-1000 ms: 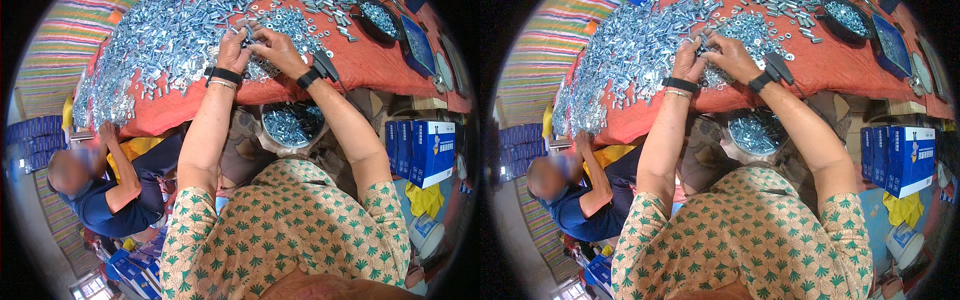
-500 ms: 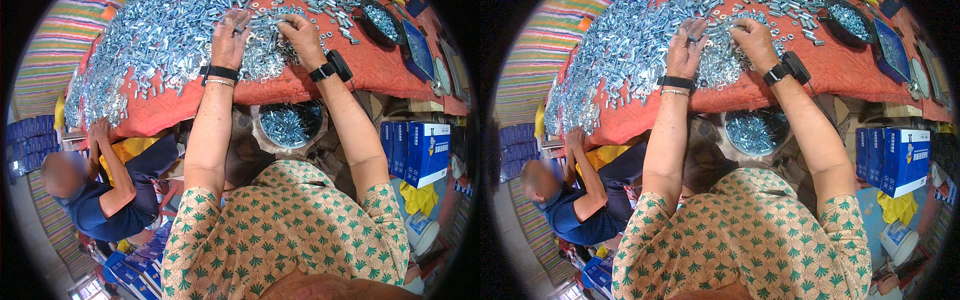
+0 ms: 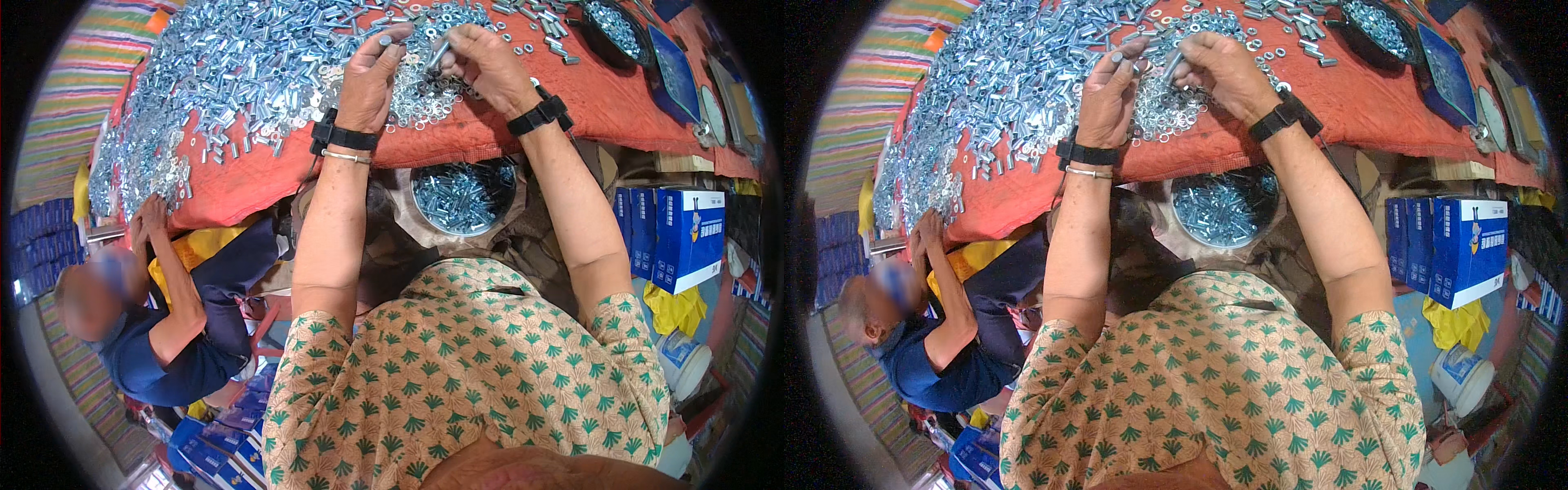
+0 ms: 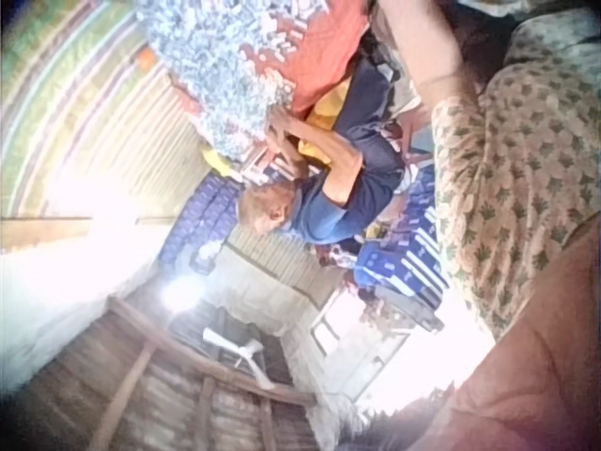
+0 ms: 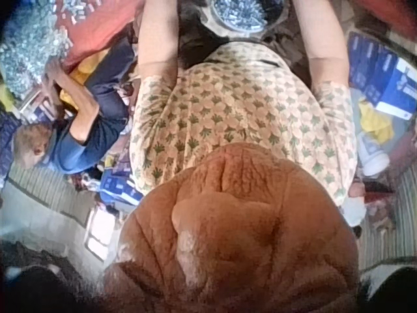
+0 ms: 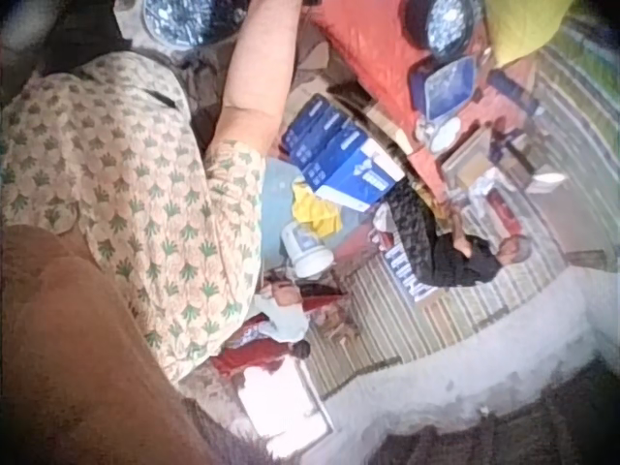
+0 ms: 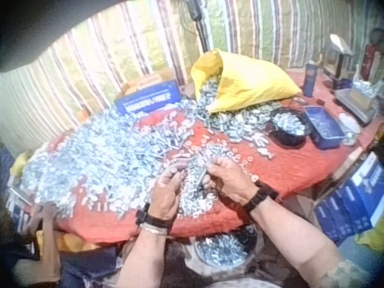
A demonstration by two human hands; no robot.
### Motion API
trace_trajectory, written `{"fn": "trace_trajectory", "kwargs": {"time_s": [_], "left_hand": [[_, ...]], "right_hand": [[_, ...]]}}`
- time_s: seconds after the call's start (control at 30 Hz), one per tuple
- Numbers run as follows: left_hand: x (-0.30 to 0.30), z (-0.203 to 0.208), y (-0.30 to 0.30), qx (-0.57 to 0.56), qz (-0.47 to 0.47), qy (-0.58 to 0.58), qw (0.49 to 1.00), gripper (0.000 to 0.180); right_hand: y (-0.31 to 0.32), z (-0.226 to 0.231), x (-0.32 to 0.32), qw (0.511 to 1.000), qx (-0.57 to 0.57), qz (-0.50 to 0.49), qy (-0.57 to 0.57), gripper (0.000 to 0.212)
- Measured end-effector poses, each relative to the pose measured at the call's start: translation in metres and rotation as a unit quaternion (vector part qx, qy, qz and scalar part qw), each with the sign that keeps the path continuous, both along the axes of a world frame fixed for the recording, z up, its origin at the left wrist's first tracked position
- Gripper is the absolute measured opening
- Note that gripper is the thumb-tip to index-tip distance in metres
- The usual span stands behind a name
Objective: Assembling washers and nuts onto metal bolts.
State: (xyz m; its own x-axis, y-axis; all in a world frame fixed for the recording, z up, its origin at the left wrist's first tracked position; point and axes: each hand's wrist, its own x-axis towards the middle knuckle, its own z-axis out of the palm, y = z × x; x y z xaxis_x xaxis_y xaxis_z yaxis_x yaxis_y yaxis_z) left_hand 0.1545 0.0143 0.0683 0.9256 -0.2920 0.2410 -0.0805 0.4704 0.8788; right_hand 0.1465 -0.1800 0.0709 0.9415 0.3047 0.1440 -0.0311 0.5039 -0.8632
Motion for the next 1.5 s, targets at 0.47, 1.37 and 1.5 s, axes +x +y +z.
{"fn": "trace_trajectory", "kwargs": {"time_s": [0.47, 1.37, 1.5], "left_hand": [[-0.009, 0.002, -0.011, 0.178, -0.139, -0.199, 0.954, 0.036], [-0.007, -0.013, 0.048, -0.156, -0.045, 0.247, 0.955, 0.028], [-0.007, -0.014, 0.048, -0.16, -0.07, 0.236, 0.956, 0.029]], "right_hand": [[0.015, 0.003, -0.035, 0.982, 0.137, 0.029, 0.125, 0.015], [0.007, 0.022, 0.016, 0.607, -0.668, 0.034, -0.429, 0.027], [0.009, 0.016, 0.022, 0.563, -0.697, 0.023, -0.444, 0.025]]}}
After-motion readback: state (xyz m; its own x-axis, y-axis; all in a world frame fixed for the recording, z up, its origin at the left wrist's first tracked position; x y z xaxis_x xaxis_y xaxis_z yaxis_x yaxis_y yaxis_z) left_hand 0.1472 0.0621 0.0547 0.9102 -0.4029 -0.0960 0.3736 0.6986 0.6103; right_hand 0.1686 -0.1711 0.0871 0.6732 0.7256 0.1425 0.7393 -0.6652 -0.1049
